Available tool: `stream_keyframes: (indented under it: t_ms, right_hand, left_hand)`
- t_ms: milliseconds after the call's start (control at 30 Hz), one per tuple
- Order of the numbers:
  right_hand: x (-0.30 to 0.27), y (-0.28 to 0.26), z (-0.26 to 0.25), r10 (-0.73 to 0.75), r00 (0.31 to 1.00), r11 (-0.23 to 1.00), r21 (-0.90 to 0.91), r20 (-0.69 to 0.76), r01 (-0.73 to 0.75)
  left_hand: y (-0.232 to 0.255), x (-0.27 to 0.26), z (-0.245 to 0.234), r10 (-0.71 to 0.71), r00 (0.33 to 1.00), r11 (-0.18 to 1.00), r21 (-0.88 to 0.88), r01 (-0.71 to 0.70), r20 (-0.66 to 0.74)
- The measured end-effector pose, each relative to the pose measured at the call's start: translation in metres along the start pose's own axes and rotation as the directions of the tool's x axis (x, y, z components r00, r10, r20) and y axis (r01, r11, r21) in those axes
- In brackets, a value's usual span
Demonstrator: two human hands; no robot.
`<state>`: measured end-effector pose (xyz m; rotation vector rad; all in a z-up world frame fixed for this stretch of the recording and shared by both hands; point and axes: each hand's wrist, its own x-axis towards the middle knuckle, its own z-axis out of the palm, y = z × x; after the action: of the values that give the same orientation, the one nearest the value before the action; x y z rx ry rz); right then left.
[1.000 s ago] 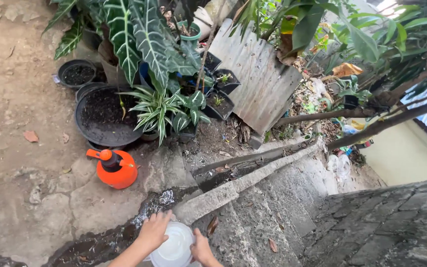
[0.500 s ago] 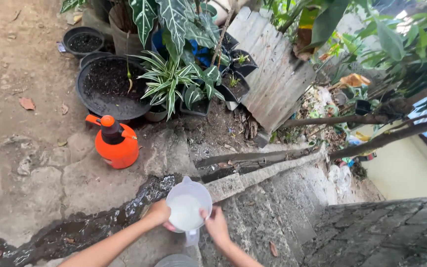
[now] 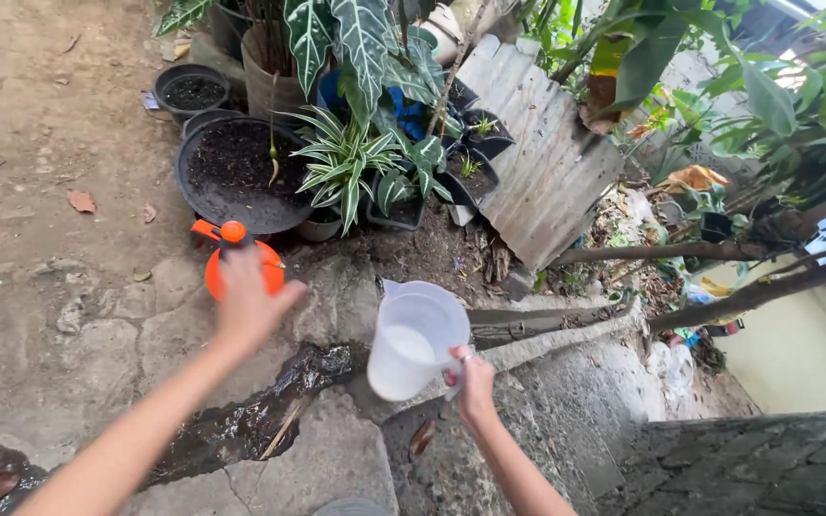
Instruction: Filling a garden sprayer with water using a pitcher and refilling the pitcher from a large bottle
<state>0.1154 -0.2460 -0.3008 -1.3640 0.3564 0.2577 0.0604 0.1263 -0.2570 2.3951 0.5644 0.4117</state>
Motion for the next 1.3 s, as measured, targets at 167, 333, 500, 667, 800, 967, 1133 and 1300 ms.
stream_keyframes:
  t_ms: [167, 333, 500, 667, 800, 967, 1133, 1300]
  right_hand:
    - [0.012, -0.024, -0.022, -0.187, 0.949, 0.971, -0.194, -0.253, 0.14]
    - [0.028, -0.061, -0.067, -0.179, 0.933, 0.982, -0.113, -0.312, 0.151]
    - [0.027, -0.055, -0.074, -0.278, 0.904, 0.954, -0.207, -0.324, 0.219]
    - [0.018, -0.016, -0.072, -0.222, 0.949, 0.958, -0.234, -0.225, 0.169]
    - [-0.022, -0.002, -0.053, 0.037, 0.992, 0.985, -0.174, 0.119, -0.016]
    - [-0.044, 0.069, -0.034, 0.18, 0.928, 0.967, -0.232, 0.325, -0.107]
    - [-0.065, 0.097, -0.024, 0.284, 0.863, 0.942, -0.291, 0.418, -0.169]
    - [-0.077, 0.107, -0.023, 0.306, 0.862, 0.919, -0.362, 0.404, -0.157]
  left_hand:
    - [-0.075, 0.073, -0.046, 0.069, 0.993, 0.983, 0.175, -0.053, -0.091]
    - [-0.128, 0.101, 0.006, 0.061, 0.991, 0.947, 0.307, -0.094, 0.116]
    - [-0.104, 0.094, 0.032, 0.287, 0.951, 0.661, 0.695, -0.282, 0.112]
    - [-0.084, 0.082, 0.063, 0.059, 0.981, 0.775, 0.611, -0.162, 0.185]
    - [-0.034, 0.065, 0.021, -0.126, 0.982, 0.864, 0.501, 0.039, 0.141]
    - [0.023, 0.062, -0.039, -0.263, 0.947, 0.928, 0.318, 0.196, 0.183]
    - [0.07, 0.051, -0.057, -0.247, 0.943, 0.941, 0.286, 0.179, 0.224]
    - [0.121, 0.037, -0.044, -0.118, 0.94, 0.972, 0.232, 0.043, 0.321]
